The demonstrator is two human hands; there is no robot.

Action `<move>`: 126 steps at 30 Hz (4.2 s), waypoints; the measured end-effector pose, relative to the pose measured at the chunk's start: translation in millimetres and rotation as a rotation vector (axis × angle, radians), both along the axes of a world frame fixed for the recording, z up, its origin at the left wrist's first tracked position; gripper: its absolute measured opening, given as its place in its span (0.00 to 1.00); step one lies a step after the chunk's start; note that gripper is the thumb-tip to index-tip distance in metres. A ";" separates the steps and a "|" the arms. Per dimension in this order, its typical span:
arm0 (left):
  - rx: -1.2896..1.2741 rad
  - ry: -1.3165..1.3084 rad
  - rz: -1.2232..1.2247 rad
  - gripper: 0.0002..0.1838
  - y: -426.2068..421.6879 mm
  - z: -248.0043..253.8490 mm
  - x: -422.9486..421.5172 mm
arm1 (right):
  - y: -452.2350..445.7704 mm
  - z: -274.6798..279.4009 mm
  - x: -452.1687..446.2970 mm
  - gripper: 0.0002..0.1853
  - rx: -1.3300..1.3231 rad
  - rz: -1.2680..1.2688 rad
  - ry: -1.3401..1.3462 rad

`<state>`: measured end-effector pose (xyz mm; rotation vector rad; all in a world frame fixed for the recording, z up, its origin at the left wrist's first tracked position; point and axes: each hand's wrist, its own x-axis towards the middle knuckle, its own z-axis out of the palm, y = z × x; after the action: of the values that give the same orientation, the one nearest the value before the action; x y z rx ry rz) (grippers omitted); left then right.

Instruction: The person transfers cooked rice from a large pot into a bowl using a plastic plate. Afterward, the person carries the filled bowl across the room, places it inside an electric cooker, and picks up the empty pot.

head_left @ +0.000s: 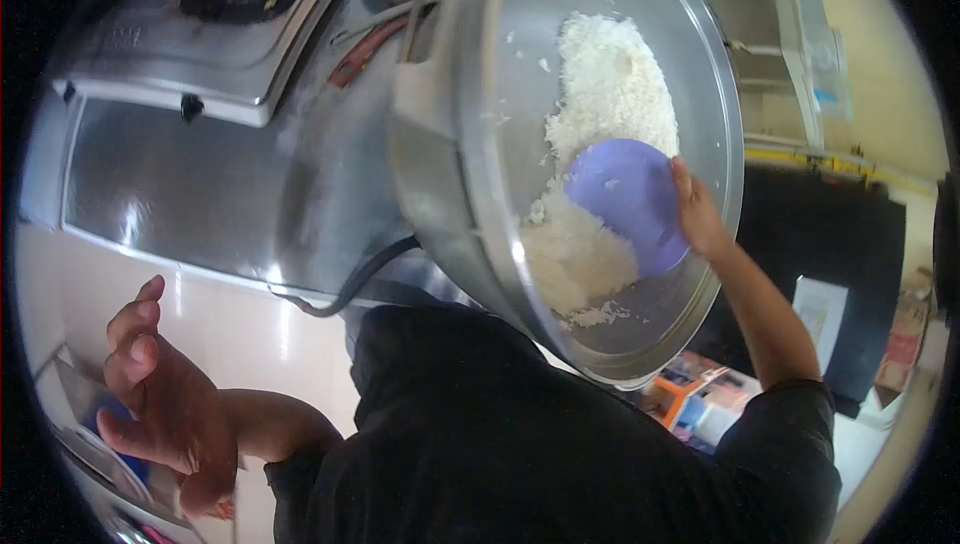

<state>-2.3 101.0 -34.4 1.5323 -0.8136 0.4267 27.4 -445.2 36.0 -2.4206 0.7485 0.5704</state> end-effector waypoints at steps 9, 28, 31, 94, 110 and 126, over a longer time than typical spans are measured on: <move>-0.157 0.216 0.064 0.61 25.1 -25.8 -26.1 | 106.2 30.3 54.5 0.29 -0.034 0.466 -0.175; -0.160 0.326 0.068 0.65 2.0 -35.5 29.0 | -17.8 48.1 38.2 0.32 -0.183 0.685 -0.174; -0.159 0.346 0.117 0.63 11.8 -41.2 19.5 | -22.2 37.9 53.1 0.35 -0.226 0.528 -0.100; -0.424 0.260 0.678 0.68 -46.5 23.2 9.6 | -13.4 30.3 150.1 0.27 -0.331 1.109 -0.289; -0.637 0.086 0.522 0.65 63.3 10.9 -128.4 | 3.5 48.4 127.0 0.17 -0.748 1.113 0.018; -0.298 0.310 0.188 0.72 -18.2 16.1 -24.9 | -16.0 95.6 73.8 0.24 -0.478 0.570 -0.541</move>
<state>-27.3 82.8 -18.3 1.3553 -0.3485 0.4136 101.2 -461.2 131.6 -3.0429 -0.0600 -0.1058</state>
